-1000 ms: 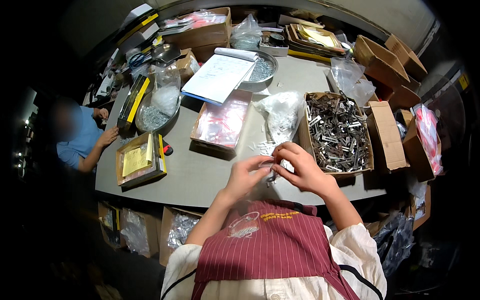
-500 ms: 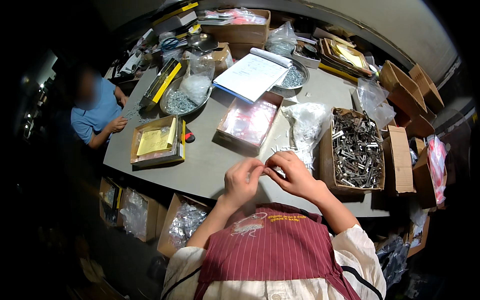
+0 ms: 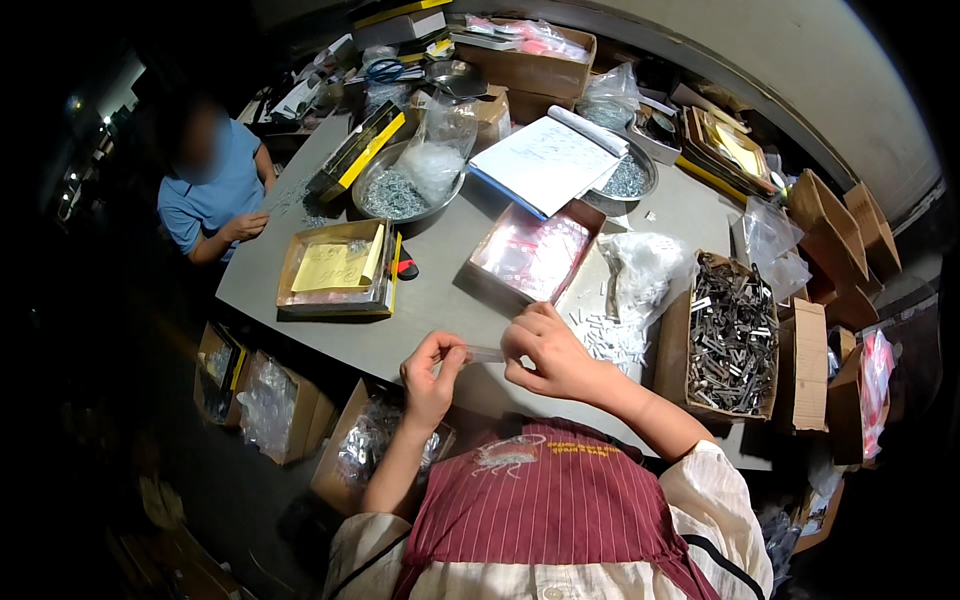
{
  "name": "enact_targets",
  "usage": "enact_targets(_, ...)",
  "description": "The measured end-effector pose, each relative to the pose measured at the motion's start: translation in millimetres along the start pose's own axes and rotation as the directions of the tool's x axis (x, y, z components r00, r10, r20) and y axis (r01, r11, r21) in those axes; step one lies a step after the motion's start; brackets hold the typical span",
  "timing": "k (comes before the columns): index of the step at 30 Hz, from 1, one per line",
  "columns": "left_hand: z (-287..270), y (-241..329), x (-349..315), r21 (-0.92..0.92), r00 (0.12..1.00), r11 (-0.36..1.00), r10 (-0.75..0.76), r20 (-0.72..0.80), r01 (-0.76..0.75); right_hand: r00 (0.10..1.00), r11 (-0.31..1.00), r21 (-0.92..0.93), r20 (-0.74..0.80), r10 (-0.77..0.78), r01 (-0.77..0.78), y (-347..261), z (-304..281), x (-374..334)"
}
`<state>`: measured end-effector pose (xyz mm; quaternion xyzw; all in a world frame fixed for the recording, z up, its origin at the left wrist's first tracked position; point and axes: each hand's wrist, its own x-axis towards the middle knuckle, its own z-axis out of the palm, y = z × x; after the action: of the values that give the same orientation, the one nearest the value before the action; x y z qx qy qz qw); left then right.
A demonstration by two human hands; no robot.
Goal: The person repeatedly picks small metal fasteners from a cardboard box, separates them, and places them into a smaller container on the table. The task continues in a repetitive loop throughout the clip.
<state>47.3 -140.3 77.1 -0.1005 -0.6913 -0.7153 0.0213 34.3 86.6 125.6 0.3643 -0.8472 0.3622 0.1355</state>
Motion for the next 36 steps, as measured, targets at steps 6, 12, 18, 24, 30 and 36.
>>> enact_targets(6,-56.5,-7.1,-10.6,-0.241,0.965,0.935,-0.243,0.102,0.261,0.984,0.99,0.021,0.12,0.134,-0.137,62.3,28.2,22.0)
enact_targets(12,-110.1,-11.1,-14.5,-0.076,0.892,0.892,-0.437,0.116,0.446,0.884,0.685,-0.584,-0.131,0.449,-0.435,217.4,59.8,18.0)
enact_targets(18,-73.6,-35.0,8.9,-0.052,0.88,0.878,-0.474,0.027,0.475,0.889,0.781,-0.445,-0.086,0.45,-0.438,218.7,44.8,9.1)
enact_targets(24,-2.5,-47.0,47.3,0.019,0.967,0.98,-0.196,0.161,0.196,0.984,0.872,-0.461,-0.136,0.115,-0.166,107.8,-4.6,-12.0)
enact_targets(30,56.5,-26.8,76.2,0.075,0.823,0.937,-0.335,0.459,0.34,1.0,0.825,-0.565,0.0,-0.014,0.012,55.5,-24.2,-63.7)
enact_targets(36,79.6,-21.8,55.0,0.363,0.863,0.918,-0.306,0.401,0.157,0.659,0.608,-0.42,0.031,0.752,-0.674,52.0,-9.8,-161.3)
